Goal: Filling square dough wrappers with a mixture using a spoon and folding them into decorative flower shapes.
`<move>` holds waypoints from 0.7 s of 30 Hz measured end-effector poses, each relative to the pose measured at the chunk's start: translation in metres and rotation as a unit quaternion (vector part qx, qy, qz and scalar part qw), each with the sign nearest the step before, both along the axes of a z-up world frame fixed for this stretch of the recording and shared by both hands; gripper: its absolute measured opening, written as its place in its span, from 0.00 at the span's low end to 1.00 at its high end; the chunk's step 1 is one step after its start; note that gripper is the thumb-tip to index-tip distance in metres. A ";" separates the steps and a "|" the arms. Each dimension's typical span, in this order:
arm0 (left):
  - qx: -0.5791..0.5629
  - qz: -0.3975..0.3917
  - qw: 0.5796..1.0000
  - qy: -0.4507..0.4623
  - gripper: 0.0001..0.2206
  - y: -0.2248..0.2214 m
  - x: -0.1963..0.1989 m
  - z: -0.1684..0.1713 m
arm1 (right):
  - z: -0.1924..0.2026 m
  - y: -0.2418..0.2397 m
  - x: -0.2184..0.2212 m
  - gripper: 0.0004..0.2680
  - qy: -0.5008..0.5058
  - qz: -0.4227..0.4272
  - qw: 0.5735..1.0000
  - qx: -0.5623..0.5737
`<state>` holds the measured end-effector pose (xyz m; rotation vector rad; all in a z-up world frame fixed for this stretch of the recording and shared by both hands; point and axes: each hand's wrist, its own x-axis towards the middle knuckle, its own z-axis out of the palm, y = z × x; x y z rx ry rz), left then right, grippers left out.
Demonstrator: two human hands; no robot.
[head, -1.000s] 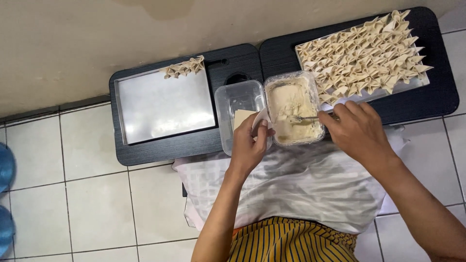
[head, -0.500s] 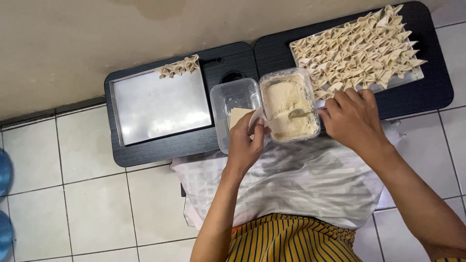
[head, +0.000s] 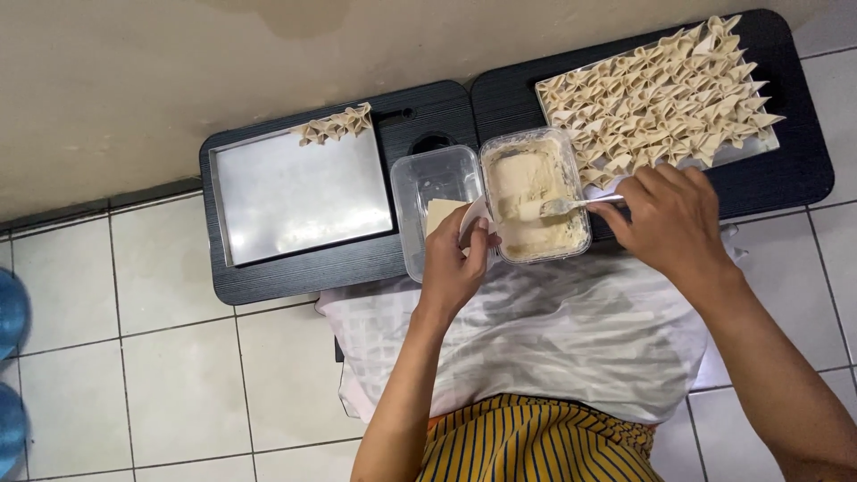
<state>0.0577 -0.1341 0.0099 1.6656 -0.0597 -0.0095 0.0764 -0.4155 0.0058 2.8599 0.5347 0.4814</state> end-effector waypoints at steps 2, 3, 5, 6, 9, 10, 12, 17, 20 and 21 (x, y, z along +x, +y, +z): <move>-0.002 0.001 1.000 0.002 0.11 0.000 -0.001 0.001 | 0.004 -0.002 -0.001 0.13 -0.008 -0.002 1.000 -0.010; -0.005 0.001 1.000 0.004 0.12 0.000 -0.001 0.002 | 0.006 -0.003 -0.002 0.13 -0.015 -0.005 1.000 -0.020; 0.003 0.003 1.000 0.002 0.12 0.000 -0.001 -0.001 | 0.014 -0.001 -0.005 0.13 -0.027 -0.001 0.999 -0.017; 0.011 0.006 1.000 -0.001 0.12 0.000 0.000 -0.002 | 0.018 -0.001 -0.006 0.13 -0.040 0.003 0.999 -0.013; 0.014 0.006 1.000 -0.005 0.11 -0.001 0.000 -0.001 | 0.017 -0.006 -0.008 0.13 -0.049 0.013 0.999 -0.019; 0.014 0.005 1.000 -0.005 0.11 -0.001 0.000 -0.001 | 0.019 -0.006 -0.009 0.13 -0.050 0.012 0.998 -0.020; 0.008 0.004 1.000 0.011 0.12 -0.001 0.000 -0.001 | 0.021 -0.007 -0.012 0.13 -0.064 0.011 0.998 -0.016; 0.005 0.002 1.000 0.009 0.12 -0.001 0.000 -0.001 | 0.030 -0.010 -0.015 0.12 -0.084 0.007 0.996 -0.030; -0.003 0.001 1.000 0.015 0.13 -0.001 0.001 -0.003 | 0.034 -0.013 -0.016 0.13 -0.097 0.006 0.994 -0.040; -0.011 0.000 1.000 0.022 0.13 -0.001 0.001 -0.004 | 0.036 -0.014 -0.017 0.14 -0.105 0.008 0.993 -0.044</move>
